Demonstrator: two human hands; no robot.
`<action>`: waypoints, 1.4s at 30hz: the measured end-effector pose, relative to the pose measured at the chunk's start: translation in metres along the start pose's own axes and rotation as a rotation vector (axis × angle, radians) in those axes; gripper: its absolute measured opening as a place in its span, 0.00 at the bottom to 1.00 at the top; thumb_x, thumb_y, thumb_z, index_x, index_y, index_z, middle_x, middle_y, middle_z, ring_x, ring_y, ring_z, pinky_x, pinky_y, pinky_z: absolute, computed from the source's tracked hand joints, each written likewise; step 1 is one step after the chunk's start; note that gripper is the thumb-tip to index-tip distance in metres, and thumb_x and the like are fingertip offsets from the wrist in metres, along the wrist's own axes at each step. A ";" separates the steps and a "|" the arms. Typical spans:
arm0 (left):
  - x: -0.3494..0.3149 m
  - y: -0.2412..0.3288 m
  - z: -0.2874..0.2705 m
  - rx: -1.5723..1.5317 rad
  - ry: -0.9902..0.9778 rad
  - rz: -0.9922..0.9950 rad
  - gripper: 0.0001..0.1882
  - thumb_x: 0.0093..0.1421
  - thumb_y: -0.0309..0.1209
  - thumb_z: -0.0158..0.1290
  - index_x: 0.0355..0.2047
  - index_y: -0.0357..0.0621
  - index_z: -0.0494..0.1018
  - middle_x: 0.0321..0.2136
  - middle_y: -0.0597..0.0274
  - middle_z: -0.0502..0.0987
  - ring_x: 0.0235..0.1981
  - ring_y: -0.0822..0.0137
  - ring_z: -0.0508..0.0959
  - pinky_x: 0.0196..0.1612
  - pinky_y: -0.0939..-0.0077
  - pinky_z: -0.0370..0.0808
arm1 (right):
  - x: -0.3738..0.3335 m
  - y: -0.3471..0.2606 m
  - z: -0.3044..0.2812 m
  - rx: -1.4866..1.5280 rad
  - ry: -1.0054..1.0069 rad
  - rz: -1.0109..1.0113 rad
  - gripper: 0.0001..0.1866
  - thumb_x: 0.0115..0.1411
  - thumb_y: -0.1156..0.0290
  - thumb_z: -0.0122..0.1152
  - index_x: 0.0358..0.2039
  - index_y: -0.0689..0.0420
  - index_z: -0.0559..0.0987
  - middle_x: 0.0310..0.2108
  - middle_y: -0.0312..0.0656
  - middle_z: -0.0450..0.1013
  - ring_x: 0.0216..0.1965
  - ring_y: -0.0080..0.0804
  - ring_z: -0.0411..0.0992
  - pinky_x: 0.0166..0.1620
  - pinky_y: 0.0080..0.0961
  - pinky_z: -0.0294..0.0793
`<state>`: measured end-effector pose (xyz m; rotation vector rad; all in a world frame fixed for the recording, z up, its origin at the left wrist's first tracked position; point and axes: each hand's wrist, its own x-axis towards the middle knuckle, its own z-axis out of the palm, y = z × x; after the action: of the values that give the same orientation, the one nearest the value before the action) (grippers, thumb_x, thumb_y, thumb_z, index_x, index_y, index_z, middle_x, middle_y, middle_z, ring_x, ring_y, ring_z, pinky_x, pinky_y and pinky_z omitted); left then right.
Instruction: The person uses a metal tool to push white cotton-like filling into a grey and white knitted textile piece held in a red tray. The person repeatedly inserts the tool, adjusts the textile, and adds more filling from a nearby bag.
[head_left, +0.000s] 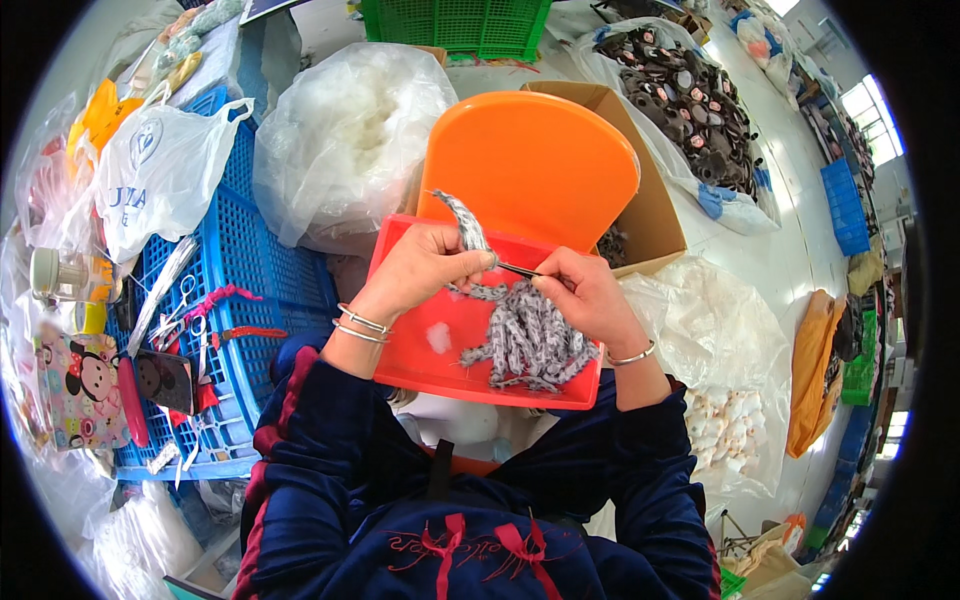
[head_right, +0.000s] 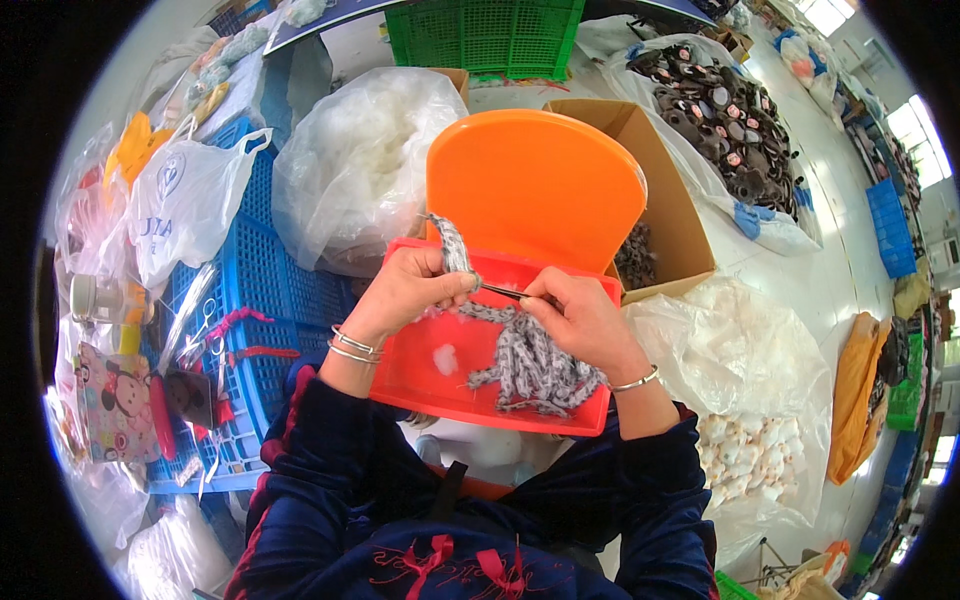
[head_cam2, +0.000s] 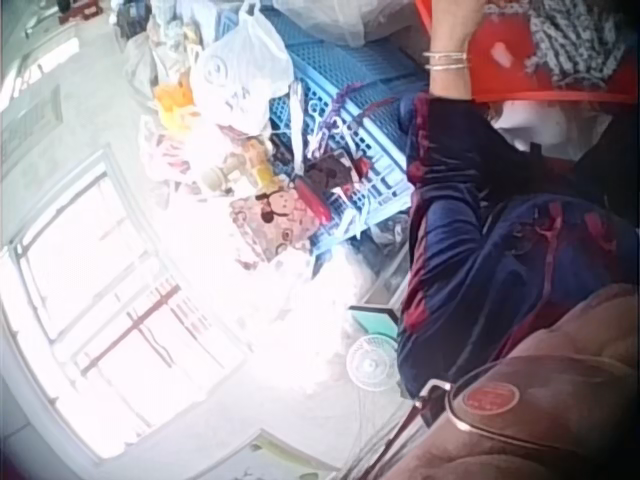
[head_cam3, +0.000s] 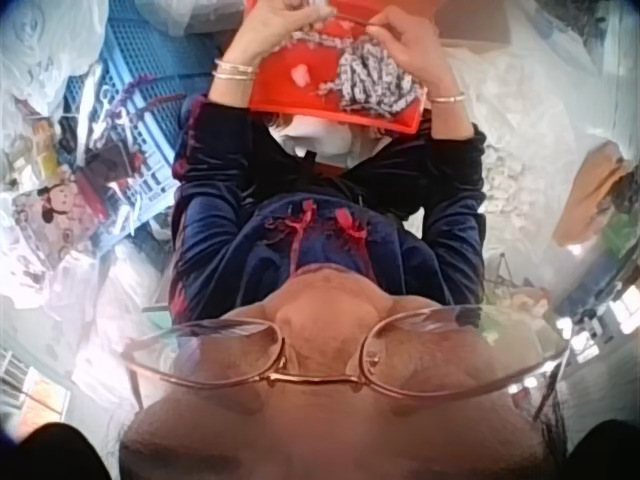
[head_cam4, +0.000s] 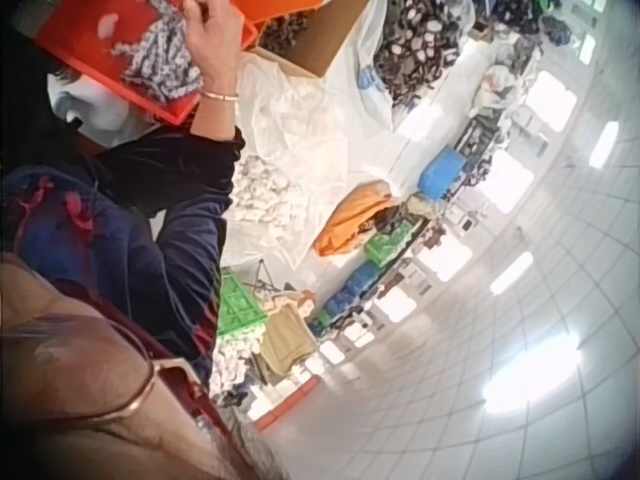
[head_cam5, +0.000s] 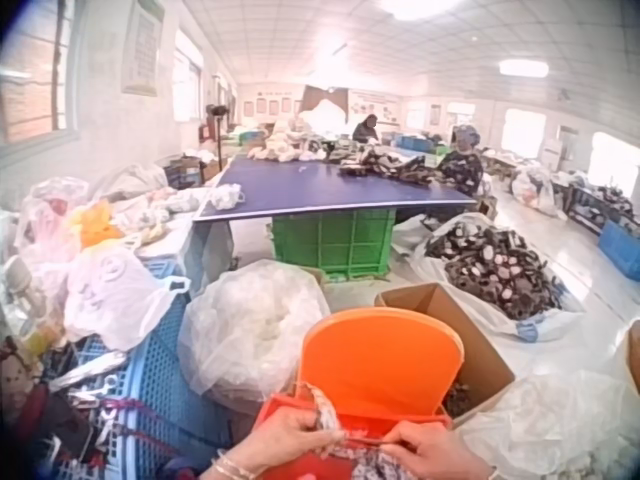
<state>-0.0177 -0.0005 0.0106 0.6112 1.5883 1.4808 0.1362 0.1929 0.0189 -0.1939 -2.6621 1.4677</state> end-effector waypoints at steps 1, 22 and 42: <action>-0.001 -0.001 0.001 0.009 -0.007 0.006 0.10 0.60 0.32 0.60 0.27 0.38 0.78 0.20 0.67 0.78 0.21 0.81 0.74 0.25 0.87 0.70 | 0.000 0.000 0.001 0.007 -0.013 0.011 0.04 0.60 0.76 0.60 0.30 0.62 0.74 0.20 0.37 0.70 0.22 0.23 0.68 0.27 0.22 0.65; 0.009 -0.024 0.024 -0.441 0.285 0.167 0.11 0.65 0.32 0.54 0.34 0.34 0.78 0.18 0.68 0.71 0.19 0.77 0.70 0.25 0.83 0.68 | 0.016 0.014 0.039 0.355 0.138 0.031 0.06 0.63 0.74 0.58 0.32 0.62 0.73 0.22 0.32 0.70 0.24 0.14 0.65 0.28 0.16 0.65; -0.034 0.013 -0.058 -0.636 0.597 0.473 0.10 0.65 0.31 0.53 0.37 0.35 0.77 0.18 0.72 0.67 0.19 0.79 0.65 0.28 0.80 0.69 | 0.024 0.018 0.070 0.332 -0.022 0.144 0.08 0.65 0.69 0.56 0.37 0.61 0.75 0.25 0.30 0.70 0.25 0.15 0.64 0.29 0.16 0.66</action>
<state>-0.0512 -0.0579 0.0280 0.1701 1.2912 2.5587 0.1036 0.1476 -0.0327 -0.3478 -2.4148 1.9367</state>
